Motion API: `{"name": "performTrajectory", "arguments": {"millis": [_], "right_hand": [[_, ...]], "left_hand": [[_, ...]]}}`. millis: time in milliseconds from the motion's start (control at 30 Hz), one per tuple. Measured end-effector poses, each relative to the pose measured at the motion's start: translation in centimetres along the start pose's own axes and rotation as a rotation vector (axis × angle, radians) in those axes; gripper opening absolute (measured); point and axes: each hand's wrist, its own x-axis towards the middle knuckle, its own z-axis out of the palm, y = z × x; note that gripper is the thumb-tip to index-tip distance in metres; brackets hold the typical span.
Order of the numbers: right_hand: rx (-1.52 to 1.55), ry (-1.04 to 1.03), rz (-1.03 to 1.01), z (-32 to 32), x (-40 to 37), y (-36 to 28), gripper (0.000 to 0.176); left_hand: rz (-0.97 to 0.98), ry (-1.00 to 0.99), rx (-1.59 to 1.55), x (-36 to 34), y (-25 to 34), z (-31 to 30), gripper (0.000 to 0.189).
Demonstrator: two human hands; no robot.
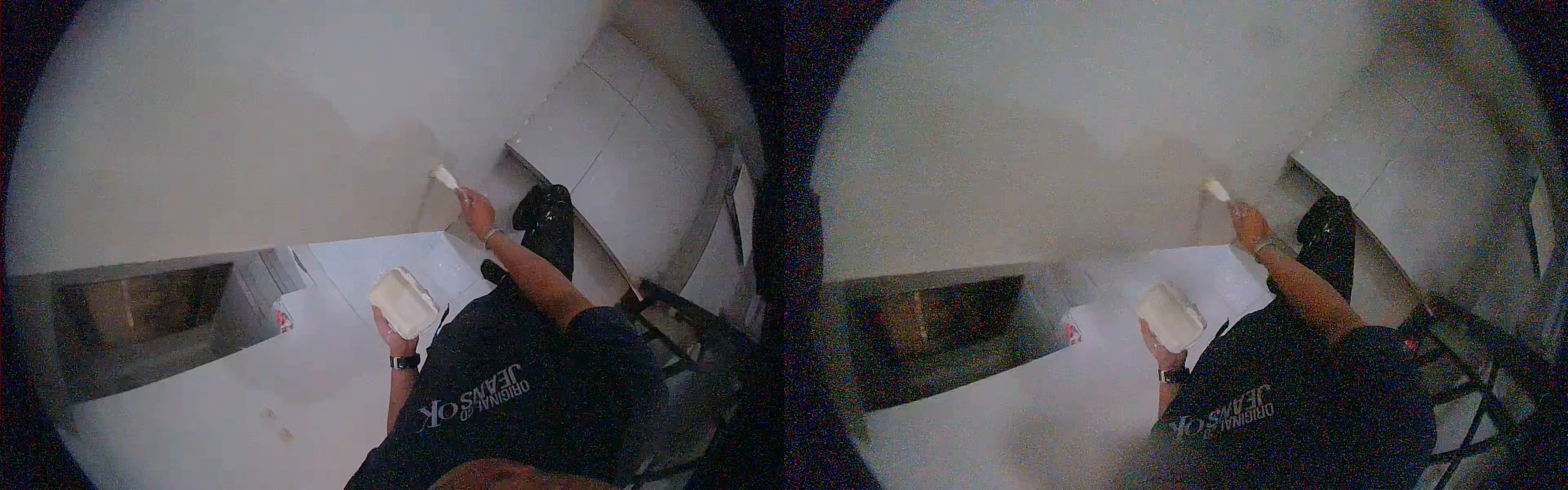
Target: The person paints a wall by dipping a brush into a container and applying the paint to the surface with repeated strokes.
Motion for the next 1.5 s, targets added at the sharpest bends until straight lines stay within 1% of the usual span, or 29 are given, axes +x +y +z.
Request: {"name": "performTrajectory", "arguments": {"millis": [33, 100, 167, 200, 233, 300, 333, 367, 400, 433, 500, 533, 567, 633, 667, 733, 800, 833, 900, 1033, 1100, 1133, 1200, 1233, 1300, 1333, 1400, 1433, 1500], "right_hand": [[0.004, -0.009, -0.002, -0.6, 0.4, -0.1, 0.036], [-0.158, -0.228, 0.454, -1.9, 1.4, 0.0, 0.032], [-0.210, -0.252, 0.428, -1.1, 1.3, 4.2, 0.037], [-0.266, -0.272, 0.404, -1.2, 1.4, 4.4, 0.044], [-0.266, -0.273, 0.400, -1.2, 1.2, 4.4, 0.044], [-0.206, -0.136, 0.292, -1.7, 0.6, 3.8, 0.045], [-0.211, -0.137, 0.282, -1.6, 1.2, 3.0, 0.045], [-0.117, -0.066, 0.341, -1.0, 1.9, 1.8, 0.045], [-0.024, 0.004, 0.398, -0.5, 2.5, 0.3, 0.044], [-0.031, 0.000, 0.383, -1.7, 2.9, -2.8, 0.044], [0.185, 0.027, -0.013, -8.3, 3.0, -13.1, 0.041], [0.180, 0.021, -0.037, -10.6, 2.7, -16.6, 0.041], [0.230, -0.017, -0.003, -12.6, 2.0, -19.5, 0.035], [0.268, -0.072, 0.025, -13.4, 1.6, -21.5, 0.030], [0.310, -0.017, 0.003, -13.0, 1.4, -21.6, 0.031], [0.347, 0.035, -0.042, -11.4, 1.6, -20.1, 0.032], [0.126, 0.087, 0.014, -7.9, 2.4, -14.1, 0.037], [0.121, 0.079, -0.005, -6.8, 2.4, -11.8, 0.037], [-0.005, -0.011, 0.112, -5.3, 2.1, -7.4, 0.042], [-0.236, -0.167, 0.140, -3.0, 3.1, 0.7, 0.044], [-0.253, -0.364, 0.260, -3.1, 3.0, 2.9, 0.042], [-0.269, -0.371, 0.246, -4.5, 2.4, 1.3, 0.042], [-0.026, -0.466, 0.164, -8.4, 1.1, -3.0, 0.036], [-0.046, -0.477, 0.155, -10.2, 0.5, -6.1, 0.036], [-0.032, -0.492, -0.007, -13.9, -0.6, -13.2, 0.030], [-0.047, -0.511, -0.014, -15.1, -1.1, -15.6, 0.030], [-0.312, -0.429, -0.541, -16.7, -2.3, -19.1, 0.027], [-0.316, -0.451, -0.548, -17.2, -2.7, -20.7, 0.027], [-0.502, -0.438, -1.043, -17.6, -3.5, -22.9, 0.026]], "left_hand": [[0.005, 0.008, -0.001, 0.1, -0.1, -0.7, 0.065], [-0.059, 0.033, -0.117, 0.7, -0.5, -2.5, 0.064], [-0.042, 0.018, -0.088, 0.3, -0.3, -1.7, 0.065], [-0.031, 0.002, -0.060, 0.2, -0.2, -1.5, 0.066], [-0.027, 0.002, -0.062, 0.2, -0.2, -1.5, 0.066], [-0.015, 0.016, -0.057, 0.3, -0.2, -1.5, 0.065], [-0.005, 0.022, -0.060, 0.3, -0.3, -1.5, 0.064], [0.008, 0.028, -0.065, 0.3, -0.5, -1.5, 0.063], [0.020, 0.034, -0.072, 0.3, -0.7, -1.4, 0.062], [0.031, 0.033, -0.087, 0.3, -0.6, -1.1, 0.062], [-0.010, -0.045, -0.049, 0.1, 0.0, -0.4, 0.063], [0.009, -0.051, -0.066, 0.0, 0.1, -0.2, 0.063], [0.003, -0.036, -0.073, -0.1, 0.0, -0.1, 0.062], [0.003, -0.013, -0.097, -0.2, -0.3, -0.5, 0.062], [0.050, -0.013, -0.021, 0.1, -0.6, -1.2, 0.061], [0.113, -0.020, 0.039, 0.4, -0.6, -1.3, 0.060], [0.054, -0.080, -0.106, 0.1, -0.3, -0.5, 0.059], [0.067, -0.081, -0.121, 0.1, -0.1, -0.5, 0.059], [0.081, -0.087, -0.065, 0.1, 0.0, -0.3, 0.058], [0.050, -0.047, -0.145, 0.0, -0.1, -0.8, 0.059], [0.252, -0.153, 0.302, -1.0, 0.8, 0.4, 0.052], [0.260, -0.147, 0.282, -0.9, 0.9, 0.4, 0.052], [-0.010, -0.157, -0.248, -0.4, 1.0, 0.2, 0.051], [-0.004, -0.152, -0.271, -0.1, 0.9, 0.0, 0.051], [0.002, -0.233, -0.239, 0.0, 1.2, 0.2, 0.061], [0.010, -0.222, -0.260, 0.1, 1.2, -0.1, 0.061], [-0.003, -0.286, -0.247, 0.4, 1.1, -0.8, 0.051], [0.004, -0.271, -0.262, 0.8, 1.0, -1.3, 0.051], [0.410, -0.295, 0.805, 1.4, 1.0, -2.3, 0.051]]}}
